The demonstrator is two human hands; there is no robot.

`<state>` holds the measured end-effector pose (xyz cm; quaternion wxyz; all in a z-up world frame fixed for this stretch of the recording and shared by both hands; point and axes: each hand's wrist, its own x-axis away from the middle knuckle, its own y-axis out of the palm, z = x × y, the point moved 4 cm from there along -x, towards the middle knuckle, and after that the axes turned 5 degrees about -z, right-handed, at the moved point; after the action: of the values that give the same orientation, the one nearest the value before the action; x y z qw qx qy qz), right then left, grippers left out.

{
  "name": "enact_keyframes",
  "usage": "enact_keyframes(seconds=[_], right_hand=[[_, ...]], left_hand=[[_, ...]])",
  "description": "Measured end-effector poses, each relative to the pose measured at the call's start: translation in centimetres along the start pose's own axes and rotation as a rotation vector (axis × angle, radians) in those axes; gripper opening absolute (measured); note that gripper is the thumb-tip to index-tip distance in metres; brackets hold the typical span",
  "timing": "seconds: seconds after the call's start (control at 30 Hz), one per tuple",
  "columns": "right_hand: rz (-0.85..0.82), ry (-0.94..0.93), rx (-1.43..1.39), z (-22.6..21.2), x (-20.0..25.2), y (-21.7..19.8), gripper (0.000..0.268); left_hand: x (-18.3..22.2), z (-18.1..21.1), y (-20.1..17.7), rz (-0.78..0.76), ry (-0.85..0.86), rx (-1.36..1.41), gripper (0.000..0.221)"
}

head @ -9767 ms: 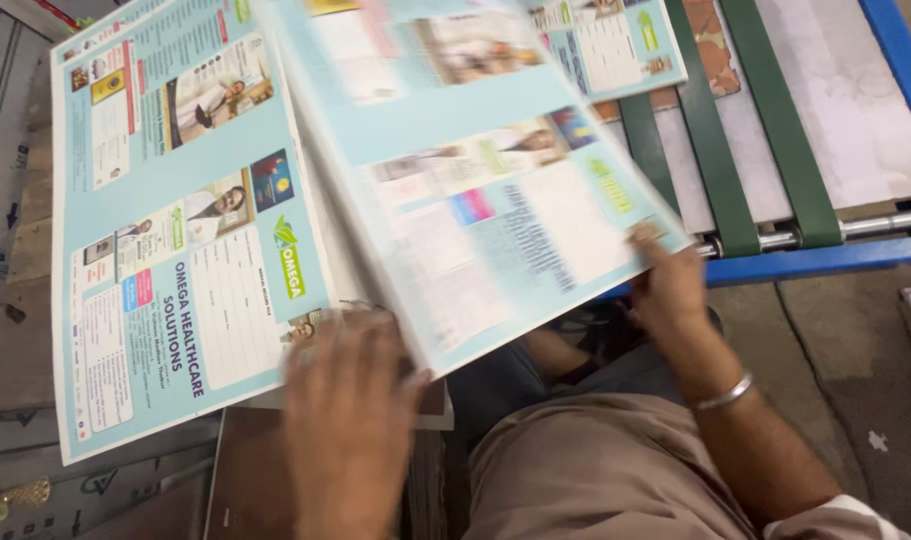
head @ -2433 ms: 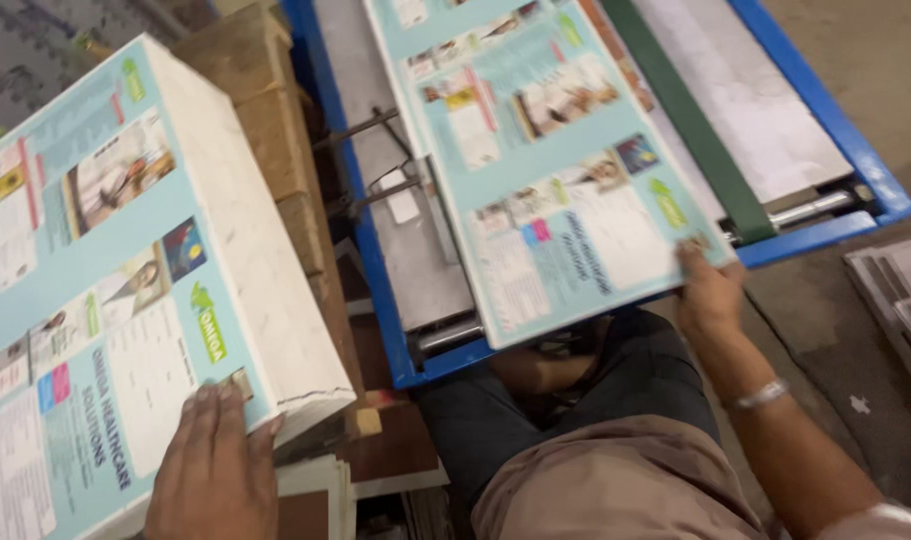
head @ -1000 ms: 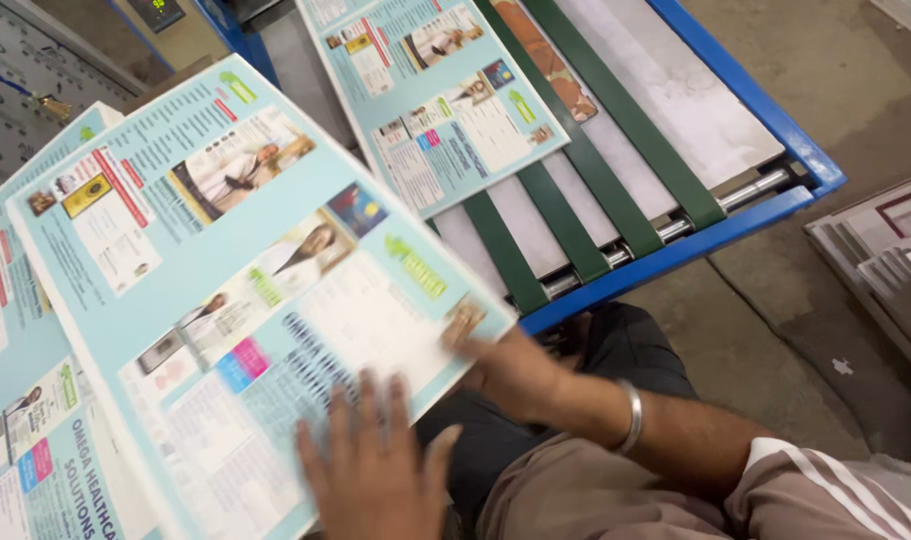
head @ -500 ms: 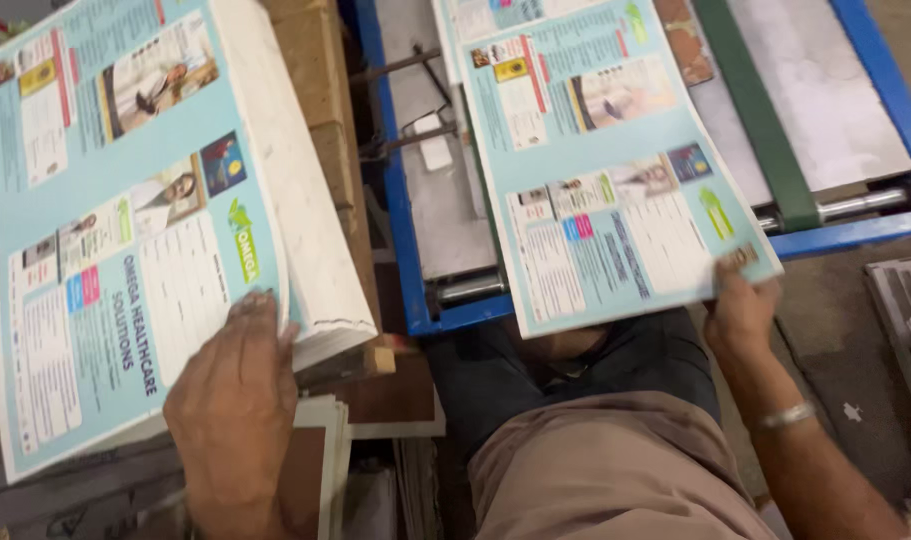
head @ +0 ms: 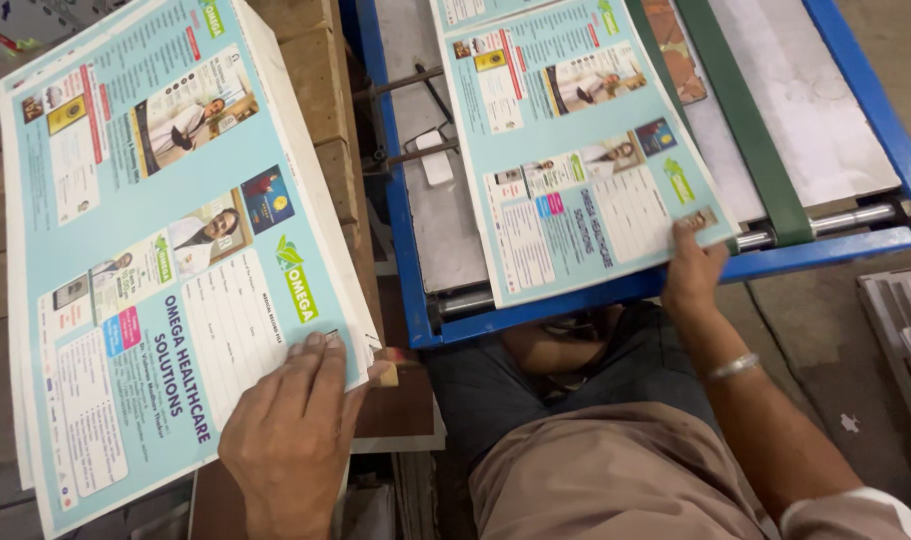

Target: The person picks up printed pamphlets from a machinery output belt by hand and places them onto a large stack on a wooden pallet.

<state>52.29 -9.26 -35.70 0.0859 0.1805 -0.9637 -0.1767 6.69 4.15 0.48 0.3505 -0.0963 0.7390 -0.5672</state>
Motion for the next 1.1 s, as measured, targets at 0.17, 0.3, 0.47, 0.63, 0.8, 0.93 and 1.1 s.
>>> enact_keyframes(seconds=[0.17,0.3,0.47,0.63,0.8,0.93,1.1], right_hand=[[-0.127,0.385,-0.069,0.6,-1.7,2.9,0.039],[-0.288,0.465,-0.052,-2.1,1.4,4.3,0.041],[-0.631,0.539,-0.072,-7.5,10.5,10.9,0.051],[-1.269,0.592,-0.455,-13.4,21.7,19.0,0.056],[-0.568,0.708,-0.533,-10.5,17.7,17.7,0.037],[-0.284,0.231,-0.258,-8.3,7.9,10.9,0.01],[0.118,0.229,0.378,-5.2,3.1,0.3,0.018]], left_hand=[[-0.2,-2.3,-0.5,-0.088,0.017,0.244,0.048],[0.0,-7.1,0.3,-0.054,0.183,0.378,0.052],[1.2,-4.6,6.1,0.018,0.108,0.261,0.059],[1.9,6.8,9.2,-0.098,0.143,0.121,0.066],[2.7,4.3,8.7,0.008,0.16,0.055,0.074],[2.4,-4.3,8.4,0.266,0.685,-0.164,0.051],[2.5,-6.7,4.9,-0.033,0.224,-0.011,0.044]])
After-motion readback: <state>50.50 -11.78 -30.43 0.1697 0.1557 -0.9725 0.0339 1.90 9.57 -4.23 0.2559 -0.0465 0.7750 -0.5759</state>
